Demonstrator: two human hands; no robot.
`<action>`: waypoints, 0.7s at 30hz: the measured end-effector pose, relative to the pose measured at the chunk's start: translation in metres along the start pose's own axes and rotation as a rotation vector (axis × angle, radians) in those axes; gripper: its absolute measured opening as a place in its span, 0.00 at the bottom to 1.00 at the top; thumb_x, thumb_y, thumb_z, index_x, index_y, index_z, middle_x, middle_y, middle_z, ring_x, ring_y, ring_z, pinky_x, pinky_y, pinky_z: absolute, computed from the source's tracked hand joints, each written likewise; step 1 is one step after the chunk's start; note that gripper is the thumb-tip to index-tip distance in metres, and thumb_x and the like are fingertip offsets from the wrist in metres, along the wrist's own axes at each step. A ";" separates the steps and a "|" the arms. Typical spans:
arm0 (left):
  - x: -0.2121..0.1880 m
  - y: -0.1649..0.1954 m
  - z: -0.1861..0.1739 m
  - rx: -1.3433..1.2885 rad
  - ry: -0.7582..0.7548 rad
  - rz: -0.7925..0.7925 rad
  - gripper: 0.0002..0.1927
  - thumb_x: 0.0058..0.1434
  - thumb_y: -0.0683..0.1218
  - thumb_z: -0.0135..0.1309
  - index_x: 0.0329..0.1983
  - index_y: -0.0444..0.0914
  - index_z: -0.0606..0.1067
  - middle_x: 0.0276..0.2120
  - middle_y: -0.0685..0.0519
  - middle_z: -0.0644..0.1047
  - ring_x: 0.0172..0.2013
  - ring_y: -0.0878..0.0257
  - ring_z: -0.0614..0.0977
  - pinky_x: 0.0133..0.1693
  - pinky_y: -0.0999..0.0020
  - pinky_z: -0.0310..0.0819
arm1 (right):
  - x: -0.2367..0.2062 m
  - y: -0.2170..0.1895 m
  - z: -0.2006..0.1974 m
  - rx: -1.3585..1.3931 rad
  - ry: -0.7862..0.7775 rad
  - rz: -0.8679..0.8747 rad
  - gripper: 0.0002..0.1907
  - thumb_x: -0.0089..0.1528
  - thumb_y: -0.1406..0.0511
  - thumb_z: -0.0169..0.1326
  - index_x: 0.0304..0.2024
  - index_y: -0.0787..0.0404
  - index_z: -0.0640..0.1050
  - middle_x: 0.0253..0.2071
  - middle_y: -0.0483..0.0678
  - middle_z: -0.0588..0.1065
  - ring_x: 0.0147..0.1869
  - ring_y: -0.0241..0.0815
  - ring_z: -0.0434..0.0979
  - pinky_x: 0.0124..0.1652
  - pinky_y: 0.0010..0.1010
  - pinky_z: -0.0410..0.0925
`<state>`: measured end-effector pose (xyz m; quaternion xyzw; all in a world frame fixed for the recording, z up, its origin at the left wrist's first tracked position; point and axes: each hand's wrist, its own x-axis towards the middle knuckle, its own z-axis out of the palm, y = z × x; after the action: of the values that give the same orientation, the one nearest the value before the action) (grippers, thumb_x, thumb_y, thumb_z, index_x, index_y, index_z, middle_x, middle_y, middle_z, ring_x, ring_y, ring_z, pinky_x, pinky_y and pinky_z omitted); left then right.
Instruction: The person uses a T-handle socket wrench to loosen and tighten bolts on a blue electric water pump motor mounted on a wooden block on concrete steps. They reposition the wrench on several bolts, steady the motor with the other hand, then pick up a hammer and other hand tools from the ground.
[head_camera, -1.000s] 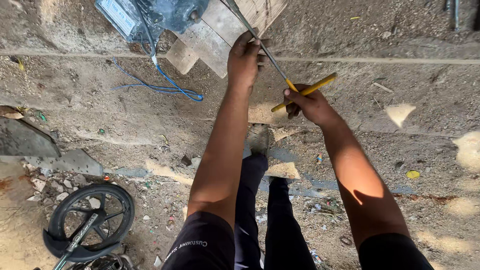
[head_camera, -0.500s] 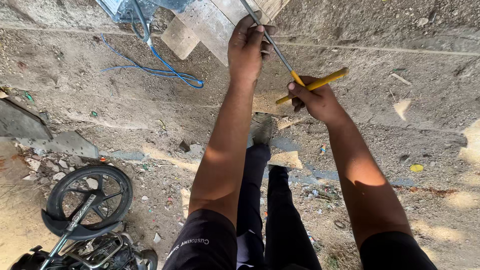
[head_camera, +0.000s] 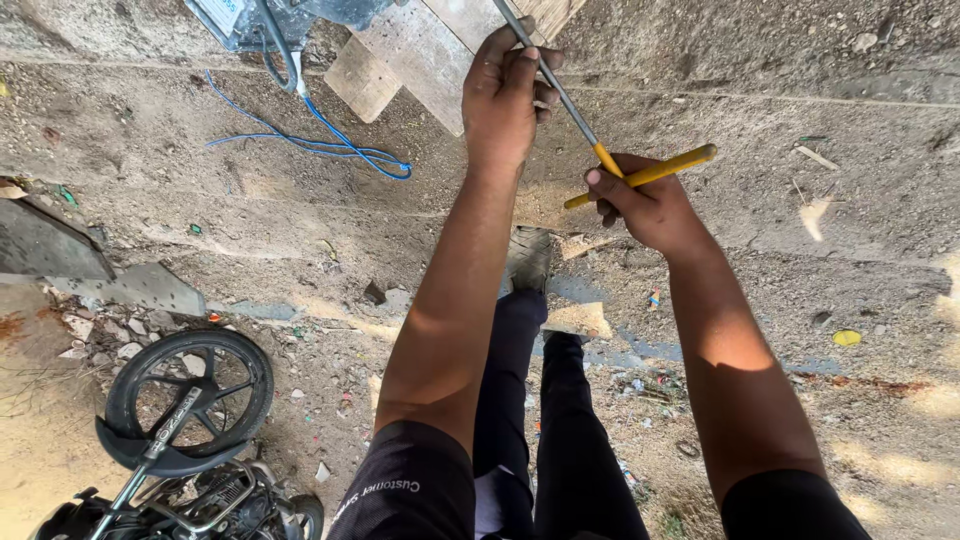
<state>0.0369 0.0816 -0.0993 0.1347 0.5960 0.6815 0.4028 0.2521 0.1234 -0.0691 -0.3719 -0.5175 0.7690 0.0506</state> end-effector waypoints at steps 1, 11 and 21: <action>0.000 0.000 0.000 0.021 0.000 0.001 0.15 0.75 0.40 0.46 0.63 0.36 0.71 0.37 0.48 0.83 0.24 0.70 0.80 0.23 0.76 0.69 | 0.000 -0.001 0.000 -0.016 0.008 0.002 0.15 0.70 0.58 0.55 0.40 0.65 0.76 0.29 0.43 0.73 0.31 0.32 0.75 0.32 0.26 0.71; -0.005 0.006 -0.001 0.119 0.025 -0.035 0.15 0.76 0.40 0.44 0.64 0.36 0.70 0.38 0.48 0.83 0.26 0.70 0.82 0.25 0.77 0.74 | -0.004 -0.002 0.006 -0.092 0.049 -0.001 0.14 0.70 0.59 0.55 0.39 0.65 0.77 0.28 0.44 0.75 0.30 0.32 0.75 0.31 0.25 0.70; -0.002 0.027 0.006 0.088 0.030 -0.054 0.12 0.72 0.44 0.49 0.57 0.37 0.73 0.34 0.49 0.83 0.23 0.70 0.80 0.22 0.76 0.73 | -0.004 -0.014 0.009 0.127 0.034 0.085 0.19 0.69 0.55 0.57 0.34 0.64 0.77 0.26 0.46 0.75 0.26 0.39 0.76 0.27 0.32 0.71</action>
<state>0.0312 0.0850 -0.0720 0.1261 0.6348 0.6453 0.4058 0.2454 0.1210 -0.0535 -0.4024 -0.4506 0.7953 0.0503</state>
